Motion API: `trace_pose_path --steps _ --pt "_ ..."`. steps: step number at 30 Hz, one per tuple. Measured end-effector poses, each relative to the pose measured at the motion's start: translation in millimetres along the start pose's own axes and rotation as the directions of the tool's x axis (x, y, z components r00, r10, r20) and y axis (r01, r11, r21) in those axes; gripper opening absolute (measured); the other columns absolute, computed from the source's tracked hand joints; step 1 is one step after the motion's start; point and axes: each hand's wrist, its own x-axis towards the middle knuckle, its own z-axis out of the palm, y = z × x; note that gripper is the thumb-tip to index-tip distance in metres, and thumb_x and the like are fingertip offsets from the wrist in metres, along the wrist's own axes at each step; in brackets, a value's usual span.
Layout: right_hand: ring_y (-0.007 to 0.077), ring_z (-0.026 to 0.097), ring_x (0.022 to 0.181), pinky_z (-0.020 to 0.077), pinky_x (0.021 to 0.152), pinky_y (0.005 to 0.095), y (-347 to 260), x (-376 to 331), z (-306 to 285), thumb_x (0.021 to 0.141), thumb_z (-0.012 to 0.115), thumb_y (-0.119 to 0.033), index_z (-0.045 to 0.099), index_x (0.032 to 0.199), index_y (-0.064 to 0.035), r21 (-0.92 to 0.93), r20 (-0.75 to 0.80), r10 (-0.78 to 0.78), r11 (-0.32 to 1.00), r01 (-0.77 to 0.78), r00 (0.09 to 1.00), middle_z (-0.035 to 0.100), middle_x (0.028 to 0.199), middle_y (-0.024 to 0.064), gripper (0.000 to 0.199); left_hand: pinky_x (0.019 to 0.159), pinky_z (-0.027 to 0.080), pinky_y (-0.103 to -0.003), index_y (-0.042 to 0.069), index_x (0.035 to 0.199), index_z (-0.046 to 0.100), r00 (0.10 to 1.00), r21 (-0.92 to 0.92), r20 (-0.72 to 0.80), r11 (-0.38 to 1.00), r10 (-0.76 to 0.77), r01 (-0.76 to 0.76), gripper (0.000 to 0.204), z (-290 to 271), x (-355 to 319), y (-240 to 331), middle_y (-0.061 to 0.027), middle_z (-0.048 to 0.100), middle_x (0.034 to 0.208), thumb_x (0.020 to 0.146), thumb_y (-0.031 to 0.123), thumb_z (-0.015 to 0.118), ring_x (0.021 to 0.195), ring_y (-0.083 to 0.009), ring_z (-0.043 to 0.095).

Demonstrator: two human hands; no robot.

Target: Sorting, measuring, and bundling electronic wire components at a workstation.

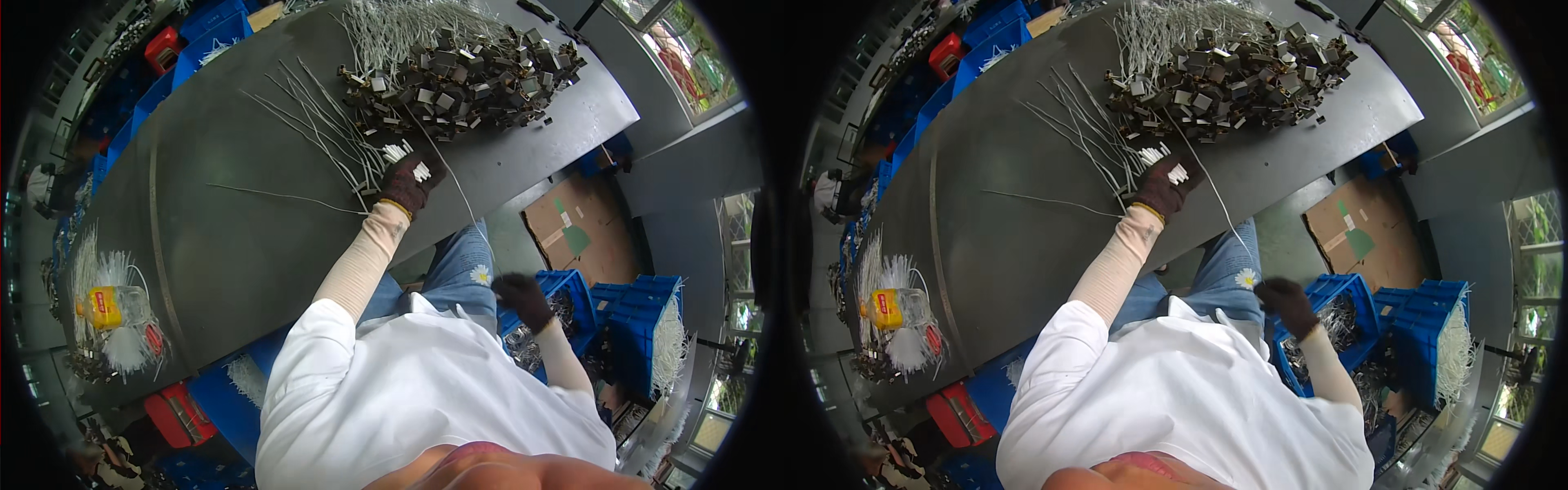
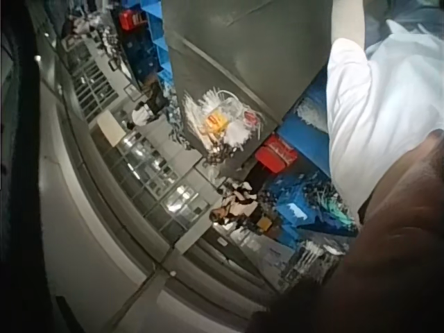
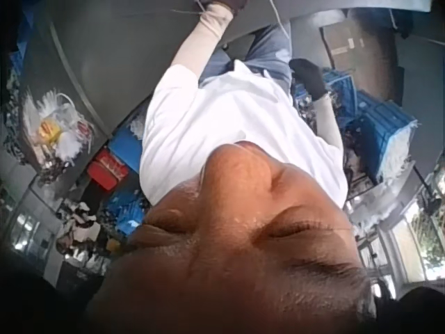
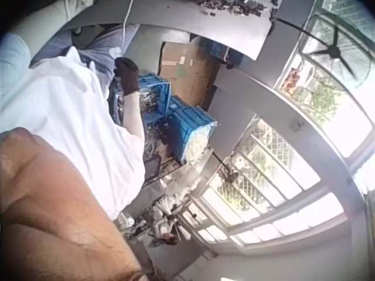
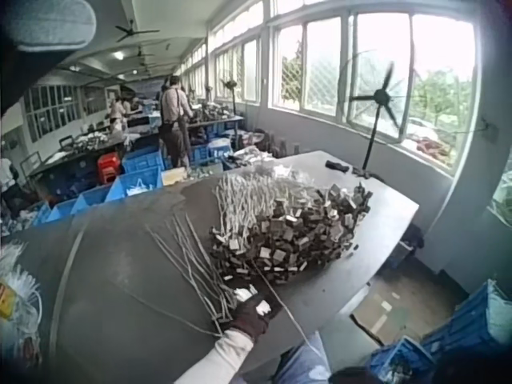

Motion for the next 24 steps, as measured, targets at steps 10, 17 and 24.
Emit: trace_pose_path --steps 10,17,24 --pt "0.0101 0.06 0.07 0.0495 0.063 0.0263 114 -65 -49 0.088 0.068 -0.016 0.071 0.101 -0.0015 0.053 -0.064 0.097 0.994 -0.094 0.993 0.07 0.086 0.0036 0.02 0.093 0.055 -0.046 0.003 0.114 0.06 0.693 -0.974 0.036 0.128 -0.72 0.185 0.023 -59 37 29 -0.0127 0.068 0.11 0.094 0.013 0.059 0.101 -0.0292 0.066" --pt "0.0111 0.061 0.072 0.0496 0.065 0.0265 114 -51 -55 0.088 0.067 -0.015 0.072 0.105 -0.0018 -0.004 -0.06 0.02 1.0 -0.02 0.998 0.07 0.089 0.0046 0.022 0.096 0.053 -0.053 0.002 0.109 0.059 0.796 -1.0 -0.009 0.029 -0.605 0.011 0.017 -80 28 26 -0.0149 0.066 0.108 0.093 0.009 0.059 0.104 -0.0332 0.064" --pt "0.0107 0.06 0.072 0.0489 0.066 0.0259 104 -55 -56 0.088 0.066 -0.015 0.072 0.104 -0.0018 0.031 -0.098 0.021 0.999 -0.018 0.995 0.069 0.086 0.0037 0.021 0.089 0.057 -0.048 0.003 0.108 0.061 0.81 -0.996 -0.027 0.086 -0.585 0.03 0.016 -76 24 33 -0.0134 0.067 0.106 0.094 0.01 0.059 0.099 -0.0307 0.066"
